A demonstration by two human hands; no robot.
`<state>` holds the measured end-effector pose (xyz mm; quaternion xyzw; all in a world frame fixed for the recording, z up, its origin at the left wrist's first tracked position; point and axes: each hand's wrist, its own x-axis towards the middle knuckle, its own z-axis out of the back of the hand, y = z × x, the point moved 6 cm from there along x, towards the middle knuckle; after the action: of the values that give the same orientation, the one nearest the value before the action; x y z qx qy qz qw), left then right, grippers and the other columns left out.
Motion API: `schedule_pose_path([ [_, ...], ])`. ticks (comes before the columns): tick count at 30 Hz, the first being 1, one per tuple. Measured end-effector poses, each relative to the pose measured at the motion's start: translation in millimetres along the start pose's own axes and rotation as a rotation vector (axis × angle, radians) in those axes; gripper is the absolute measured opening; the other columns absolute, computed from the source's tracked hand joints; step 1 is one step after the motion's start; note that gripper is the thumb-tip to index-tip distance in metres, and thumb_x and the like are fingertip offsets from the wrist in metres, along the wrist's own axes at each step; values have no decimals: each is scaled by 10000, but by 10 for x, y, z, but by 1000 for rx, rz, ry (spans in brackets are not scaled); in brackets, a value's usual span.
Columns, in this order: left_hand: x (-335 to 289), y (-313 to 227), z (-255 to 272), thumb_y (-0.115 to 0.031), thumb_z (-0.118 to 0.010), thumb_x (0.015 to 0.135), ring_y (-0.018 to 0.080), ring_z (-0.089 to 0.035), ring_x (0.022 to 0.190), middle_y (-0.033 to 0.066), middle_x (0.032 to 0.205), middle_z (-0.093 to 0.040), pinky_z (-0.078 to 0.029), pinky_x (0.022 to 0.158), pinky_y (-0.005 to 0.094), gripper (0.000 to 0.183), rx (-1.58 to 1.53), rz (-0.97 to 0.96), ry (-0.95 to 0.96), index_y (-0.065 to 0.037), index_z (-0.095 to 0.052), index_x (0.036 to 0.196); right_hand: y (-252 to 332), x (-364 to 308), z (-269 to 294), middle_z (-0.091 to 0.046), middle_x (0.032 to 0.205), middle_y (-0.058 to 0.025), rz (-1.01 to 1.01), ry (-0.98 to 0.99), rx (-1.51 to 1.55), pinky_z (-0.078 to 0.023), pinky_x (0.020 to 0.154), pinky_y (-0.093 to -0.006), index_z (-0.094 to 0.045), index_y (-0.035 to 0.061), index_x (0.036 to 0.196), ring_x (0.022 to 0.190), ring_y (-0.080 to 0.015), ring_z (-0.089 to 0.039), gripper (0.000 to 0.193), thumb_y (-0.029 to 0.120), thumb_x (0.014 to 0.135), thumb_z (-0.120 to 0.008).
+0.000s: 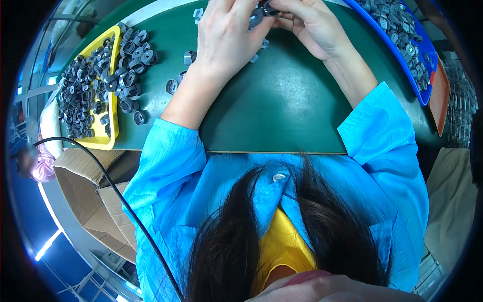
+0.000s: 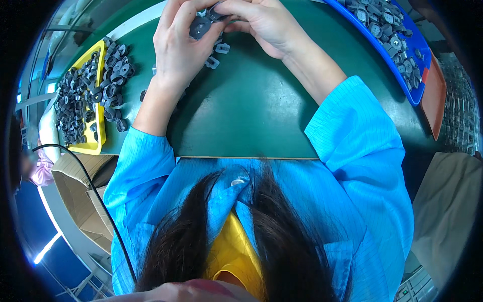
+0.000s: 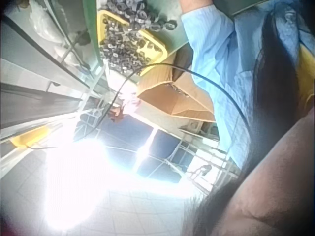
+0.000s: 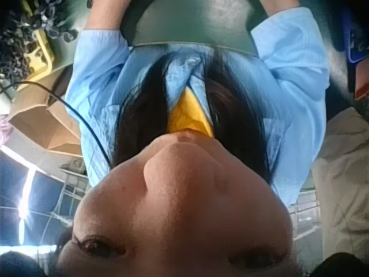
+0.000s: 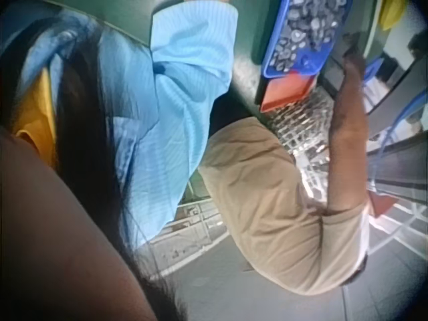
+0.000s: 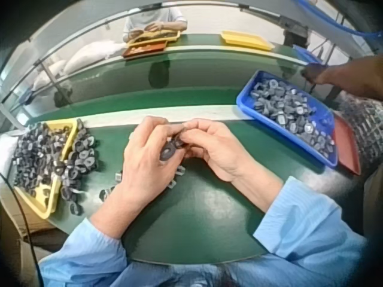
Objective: Manually assembling small plastic housings with foam and rubber inserts on an industrial production line.
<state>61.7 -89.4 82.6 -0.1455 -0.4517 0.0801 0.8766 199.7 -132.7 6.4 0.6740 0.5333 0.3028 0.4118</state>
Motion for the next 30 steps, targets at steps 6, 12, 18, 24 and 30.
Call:
schedule_pose_path([
  [6, -73, 134, -40, -63, -818, 763, 325, -640, 904, 136, 1008, -620, -515, 795, 400, 348, -11, -9, 67, -58, -715, 1095, 1, -3, 103, -730, 973, -77, -158, 66, -16, -566, 768, -267, -695, -5, 1081, 836, -146, -697, 137, 84, 987, -652],
  [12, -7, 176, 0, -99, -844, 748, 304, -627, 907, 105, 992, -625, -508, 786, 392, 385, -64, 15, 263, -80, -746, 1120, 280, -2, 62, -728, 931, -62, -151, 213, -457, -546, 737, -236, -702, -25, 1079, 813, -112, -678, 189, 25, 899, -730],
  [18, -17, 196, -25, -72, -822, 767, 316, -627, 941, 115, 1004, -633, -522, 812, 395, 416, -125, 75, 306, -61, -720, 1171, 329, -24, -22, -695, 862, -29, 53, 75, -666, -509, 712, -224, -692, -7, 1018, 772, -78, -631, 152, -16, 868, -712],
  [24, -40, 242, 27, -18, -759, 801, 378, -689, 1021, 164, 1185, -671, -574, 857, 428, 396, -41, 99, 228, -24, -670, 1187, 455, -58, -237, -694, 897, -32, 136, 4, -528, -515, 728, -232, -683, 17, 1062, 790, -92, -635, 189, -9, 877, -711],
  [30, -8, 143, -9, 14, -774, 795, 261, -713, 961, 134, 1124, -664, -574, 808, 339, 348, -27, 217, 248, -27, -711, 1135, 546, -103, -244, -702, 930, -48, 94, -55, -560, -528, 739, -242, -682, 17, 1082, 812, -114, -651, 218, -11, 869, -722],
])
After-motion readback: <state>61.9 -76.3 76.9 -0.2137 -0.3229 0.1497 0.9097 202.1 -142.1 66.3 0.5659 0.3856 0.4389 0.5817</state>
